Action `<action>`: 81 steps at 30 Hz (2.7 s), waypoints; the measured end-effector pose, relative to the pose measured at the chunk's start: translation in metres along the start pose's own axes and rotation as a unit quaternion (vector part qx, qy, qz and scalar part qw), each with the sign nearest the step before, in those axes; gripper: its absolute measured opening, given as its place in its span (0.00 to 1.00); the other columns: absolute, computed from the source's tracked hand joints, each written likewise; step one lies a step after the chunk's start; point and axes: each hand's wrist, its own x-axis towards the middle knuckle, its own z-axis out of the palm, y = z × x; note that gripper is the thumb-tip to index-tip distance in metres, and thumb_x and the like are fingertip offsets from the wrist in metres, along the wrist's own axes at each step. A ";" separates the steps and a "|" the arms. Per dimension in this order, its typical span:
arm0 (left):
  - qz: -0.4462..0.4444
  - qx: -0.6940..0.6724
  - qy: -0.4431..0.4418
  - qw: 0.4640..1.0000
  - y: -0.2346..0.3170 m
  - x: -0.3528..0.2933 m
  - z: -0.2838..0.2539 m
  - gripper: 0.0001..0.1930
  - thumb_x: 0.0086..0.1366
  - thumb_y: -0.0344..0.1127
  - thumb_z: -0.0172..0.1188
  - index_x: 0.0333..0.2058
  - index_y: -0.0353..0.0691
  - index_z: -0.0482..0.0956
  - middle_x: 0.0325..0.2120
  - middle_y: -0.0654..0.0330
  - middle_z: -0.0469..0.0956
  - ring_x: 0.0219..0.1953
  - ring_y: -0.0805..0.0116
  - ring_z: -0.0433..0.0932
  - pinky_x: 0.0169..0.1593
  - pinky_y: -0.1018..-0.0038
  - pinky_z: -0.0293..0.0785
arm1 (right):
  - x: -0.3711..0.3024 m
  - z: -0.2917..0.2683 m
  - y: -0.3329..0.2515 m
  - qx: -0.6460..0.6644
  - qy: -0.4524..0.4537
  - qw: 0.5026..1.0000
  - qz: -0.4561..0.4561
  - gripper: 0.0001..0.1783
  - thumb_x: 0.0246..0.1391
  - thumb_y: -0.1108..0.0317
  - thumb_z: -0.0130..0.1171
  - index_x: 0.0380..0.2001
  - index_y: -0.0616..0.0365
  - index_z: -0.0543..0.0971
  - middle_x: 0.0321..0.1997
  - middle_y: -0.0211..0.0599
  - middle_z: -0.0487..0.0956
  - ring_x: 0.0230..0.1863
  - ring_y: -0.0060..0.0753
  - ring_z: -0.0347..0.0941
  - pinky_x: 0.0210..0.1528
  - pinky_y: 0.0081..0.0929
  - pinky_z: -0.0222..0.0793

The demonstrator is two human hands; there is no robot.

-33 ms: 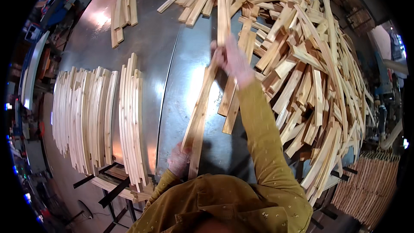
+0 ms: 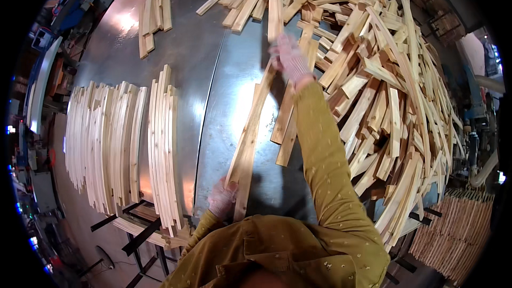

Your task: The person sorts thin wooden slats on a metal table, picking them up from a pile and arranging them into neat stacks. They repeatedly gather slats, align them, and place them into organized piles while wearing gloves.

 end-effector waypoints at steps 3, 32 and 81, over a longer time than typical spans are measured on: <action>-0.025 0.129 -0.001 0.991 0.021 -0.014 -0.004 0.25 0.67 0.49 0.62 0.52 0.35 0.72 0.28 0.68 0.75 0.26 0.79 0.70 0.26 0.80 0.67 | 0.020 0.012 0.022 -0.509 0.246 0.824 0.011 0.41 0.60 0.41 0.55 0.66 0.60 0.61 0.55 0.50 0.74 0.52 0.43 0.75 0.55 0.36 0.71; 0.002 0.179 0.094 0.979 -0.011 -0.041 -0.063 0.20 0.67 0.39 0.62 0.54 0.41 0.71 0.33 0.57 0.79 0.31 0.60 0.80 0.32 0.67 0.78 | -0.258 0.145 0.167 -0.497 -0.016 0.854 0.150 0.53 0.53 0.52 0.64 0.73 0.63 0.48 0.73 0.63 0.56 0.74 0.58 0.51 0.74 0.39 0.51; 0.056 0.364 0.393 0.843 -0.021 -0.112 -0.267 0.36 0.67 0.56 0.58 0.61 0.30 0.66 0.52 0.40 0.76 0.52 0.45 0.78 0.55 0.61 0.75 | -0.287 0.291 0.236 -0.463 -0.079 0.878 0.091 0.44 0.60 0.43 0.55 0.64 0.73 0.62 0.52 0.63 0.79 0.53 0.56 0.77 0.54 0.40 0.72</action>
